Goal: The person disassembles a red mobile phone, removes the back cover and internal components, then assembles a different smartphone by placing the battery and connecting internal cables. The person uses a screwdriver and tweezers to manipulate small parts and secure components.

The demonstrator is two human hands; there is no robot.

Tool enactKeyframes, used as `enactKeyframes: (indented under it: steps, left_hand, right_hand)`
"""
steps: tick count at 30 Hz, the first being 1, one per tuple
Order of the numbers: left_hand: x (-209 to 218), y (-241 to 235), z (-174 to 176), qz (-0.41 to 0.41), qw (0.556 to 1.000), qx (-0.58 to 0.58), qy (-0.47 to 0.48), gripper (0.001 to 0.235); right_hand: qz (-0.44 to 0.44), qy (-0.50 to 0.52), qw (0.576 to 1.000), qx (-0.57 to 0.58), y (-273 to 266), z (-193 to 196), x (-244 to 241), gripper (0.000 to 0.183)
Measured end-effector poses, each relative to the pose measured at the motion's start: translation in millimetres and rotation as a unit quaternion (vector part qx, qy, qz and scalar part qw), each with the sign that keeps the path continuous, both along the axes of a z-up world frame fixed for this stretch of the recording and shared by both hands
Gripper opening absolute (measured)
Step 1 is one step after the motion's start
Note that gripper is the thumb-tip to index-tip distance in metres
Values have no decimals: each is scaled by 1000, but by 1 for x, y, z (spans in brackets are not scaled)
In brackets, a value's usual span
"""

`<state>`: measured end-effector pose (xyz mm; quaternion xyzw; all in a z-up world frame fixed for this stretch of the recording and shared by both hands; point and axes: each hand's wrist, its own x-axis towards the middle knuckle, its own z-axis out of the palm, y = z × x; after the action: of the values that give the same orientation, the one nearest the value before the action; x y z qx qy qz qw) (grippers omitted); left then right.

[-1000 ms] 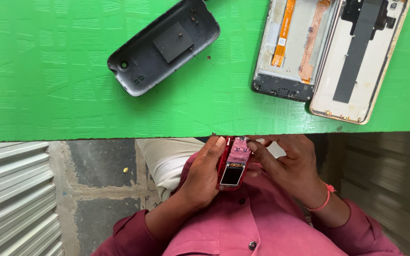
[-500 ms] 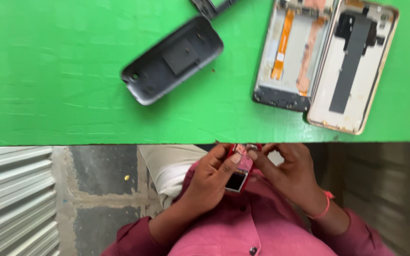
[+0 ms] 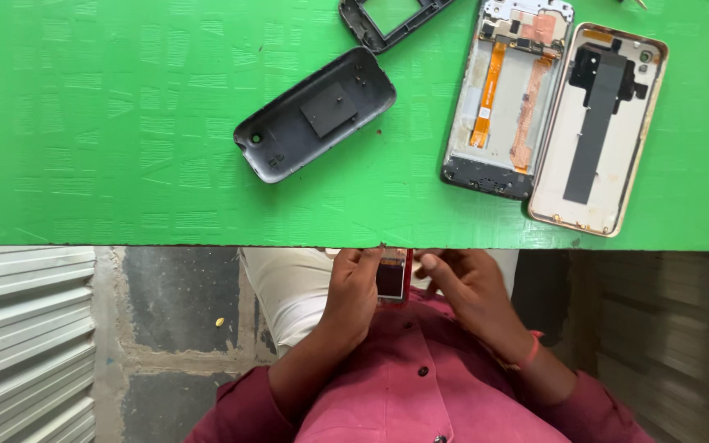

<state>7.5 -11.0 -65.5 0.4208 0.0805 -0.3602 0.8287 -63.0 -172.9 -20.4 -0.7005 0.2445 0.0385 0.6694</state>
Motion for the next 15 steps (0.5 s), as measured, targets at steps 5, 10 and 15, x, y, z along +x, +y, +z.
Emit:
enactKeyframes:
  steps: [5, 10, 15]
  left_hand:
    - [3, -14, -36, -15, 999, 20, 19, 25]
    - [17, -10, -50, 9, 993, 30, -113, 24]
    - [15, 24, -5, -59, 990, 61, -117, 28]
  right_hand:
    - [-8, 27, 996, 87, 4, -44, 10, 28]
    - [5, 63, 998, -30, -38, -69, 34, 26]
    - [30, 41, 969, -243, -98, -83, 68, 24]
